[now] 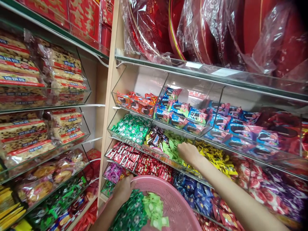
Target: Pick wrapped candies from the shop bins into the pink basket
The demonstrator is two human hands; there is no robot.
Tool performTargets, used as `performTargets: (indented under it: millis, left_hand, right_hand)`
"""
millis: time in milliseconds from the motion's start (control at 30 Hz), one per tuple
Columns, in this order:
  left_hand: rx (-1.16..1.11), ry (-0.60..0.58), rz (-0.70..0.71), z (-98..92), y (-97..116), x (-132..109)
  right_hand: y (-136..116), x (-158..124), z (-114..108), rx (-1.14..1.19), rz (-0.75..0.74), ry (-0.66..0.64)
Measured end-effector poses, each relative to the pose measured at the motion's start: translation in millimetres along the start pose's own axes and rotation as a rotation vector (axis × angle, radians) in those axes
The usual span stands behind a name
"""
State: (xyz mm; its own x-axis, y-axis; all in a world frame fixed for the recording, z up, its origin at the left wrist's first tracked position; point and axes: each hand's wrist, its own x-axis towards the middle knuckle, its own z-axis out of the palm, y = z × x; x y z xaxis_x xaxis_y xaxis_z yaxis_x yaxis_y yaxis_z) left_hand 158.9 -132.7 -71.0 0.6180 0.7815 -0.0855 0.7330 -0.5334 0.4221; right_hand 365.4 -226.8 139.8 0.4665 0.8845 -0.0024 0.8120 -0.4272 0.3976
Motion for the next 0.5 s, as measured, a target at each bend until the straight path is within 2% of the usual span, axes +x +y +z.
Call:
performTargets:
  millis: [100, 200, 333, 500]
  left_hand:
    - [0.017, 0.002, 0.006, 1.8, 1.5, 0.8]
    - [-0.006, -0.020, -0.015, 4.0, -1.4, 1.3]
    - [-0.038, -0.024, -0.043, 3.5, -5.2, 1.8]
    - [-0.047, -0.017, -0.054, -1.3, -6.0, -1.4]
  right_hand:
    - [1.7, 6.1, -4.8, 0.041, 0.025, 0.014]
    - [2.7, 12.2, -7.3, 0.117, 0.025, -0.040]
    - [0.8, 16.3, -3.1, 0.148, 0.019, -0.115]
    - [-0.6, 16.8, 3.3, 0.141, 0.012, -0.110]
